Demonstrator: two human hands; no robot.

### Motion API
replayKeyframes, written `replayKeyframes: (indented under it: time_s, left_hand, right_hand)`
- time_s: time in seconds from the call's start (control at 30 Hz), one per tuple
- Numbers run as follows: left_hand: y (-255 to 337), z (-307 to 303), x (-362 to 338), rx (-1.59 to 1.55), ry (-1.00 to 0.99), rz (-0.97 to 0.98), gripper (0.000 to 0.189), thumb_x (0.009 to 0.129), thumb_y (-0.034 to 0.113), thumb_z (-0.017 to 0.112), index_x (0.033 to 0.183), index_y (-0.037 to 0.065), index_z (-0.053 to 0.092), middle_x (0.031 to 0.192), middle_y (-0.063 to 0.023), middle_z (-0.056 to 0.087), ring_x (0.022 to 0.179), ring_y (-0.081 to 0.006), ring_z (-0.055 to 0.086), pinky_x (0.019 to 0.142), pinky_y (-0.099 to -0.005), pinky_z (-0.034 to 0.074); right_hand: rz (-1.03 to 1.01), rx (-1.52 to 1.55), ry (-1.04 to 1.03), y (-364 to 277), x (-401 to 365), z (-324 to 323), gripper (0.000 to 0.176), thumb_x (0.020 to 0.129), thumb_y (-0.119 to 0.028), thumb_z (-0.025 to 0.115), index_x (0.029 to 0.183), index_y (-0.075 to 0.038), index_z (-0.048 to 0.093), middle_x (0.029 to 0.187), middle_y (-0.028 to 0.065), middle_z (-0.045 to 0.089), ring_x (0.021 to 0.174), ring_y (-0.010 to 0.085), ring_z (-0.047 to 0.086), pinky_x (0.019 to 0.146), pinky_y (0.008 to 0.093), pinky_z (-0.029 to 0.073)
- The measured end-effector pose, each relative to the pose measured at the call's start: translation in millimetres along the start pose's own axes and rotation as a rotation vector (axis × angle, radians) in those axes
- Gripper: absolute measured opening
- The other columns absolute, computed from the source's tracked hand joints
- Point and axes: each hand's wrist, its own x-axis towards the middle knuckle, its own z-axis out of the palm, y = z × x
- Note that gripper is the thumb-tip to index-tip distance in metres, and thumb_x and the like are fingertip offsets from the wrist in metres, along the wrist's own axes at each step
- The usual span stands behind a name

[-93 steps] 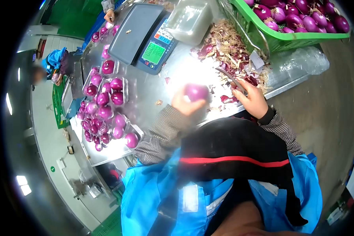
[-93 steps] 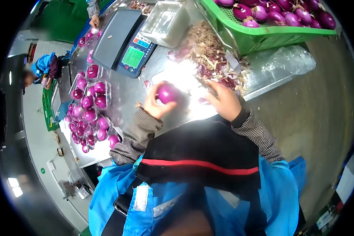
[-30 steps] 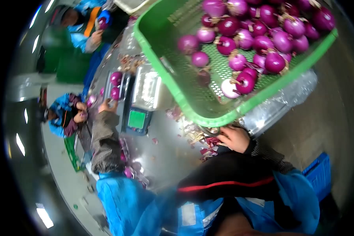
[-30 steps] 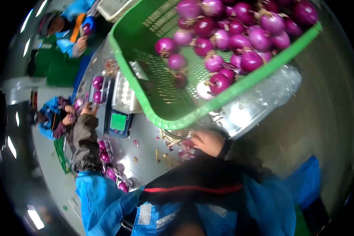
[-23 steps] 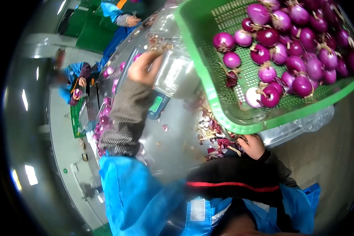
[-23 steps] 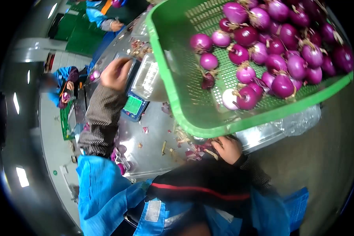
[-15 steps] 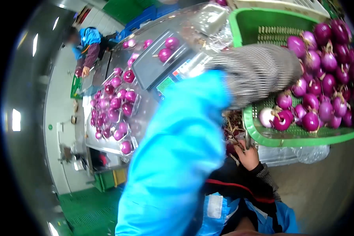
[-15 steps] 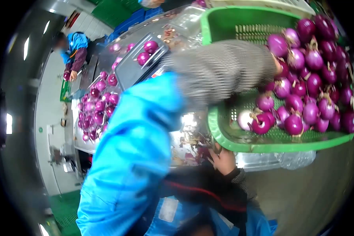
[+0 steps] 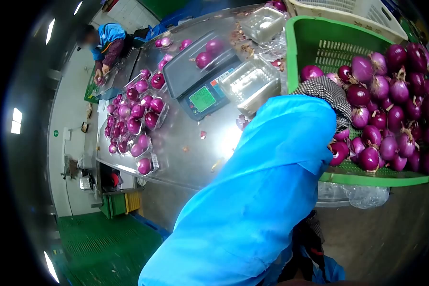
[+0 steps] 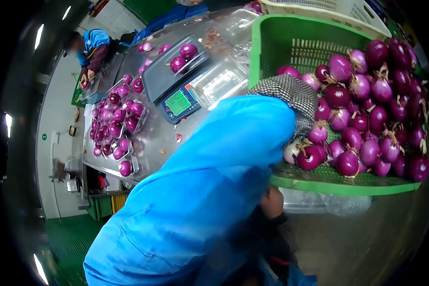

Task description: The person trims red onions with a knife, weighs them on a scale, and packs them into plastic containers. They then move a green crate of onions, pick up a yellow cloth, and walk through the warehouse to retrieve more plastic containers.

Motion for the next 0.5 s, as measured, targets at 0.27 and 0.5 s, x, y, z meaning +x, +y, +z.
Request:
replayKeyframes:
  time_s: [0.27,0.5]
  left_hand:
    - [17,-3,17,-0.074,-0.142,-0.026,0.066,0.075,0.037,0.073,0.125,0.0,0.052,0.111,-0.0158,0.063,0.101,-0.0266,0.062,0.088,-0.0376,0.049]
    - [13,-16,11,-0.18,-0.195,-0.076,0.075,0.071,0.038,0.077,0.128,-0.002,0.05,0.115,-0.0166,0.062,0.105,-0.026,0.061,0.091,-0.0366,0.048]
  right_hand:
    - [0.108,0.227,0.217,-29,-26,-29,0.027,0.088,-0.019,0.062,0.108,-0.001,0.062,0.094,0.0199,0.066,0.083,0.0355,0.065,0.072,0.0379,0.051]
    - [-0.105,0.095,0.339,-34,-55,-44,0.018,0.088,-0.015,0.062,0.101,-0.003,0.063,0.092,0.015,0.066,0.082,0.0304,0.066,0.071,0.0343,0.051]
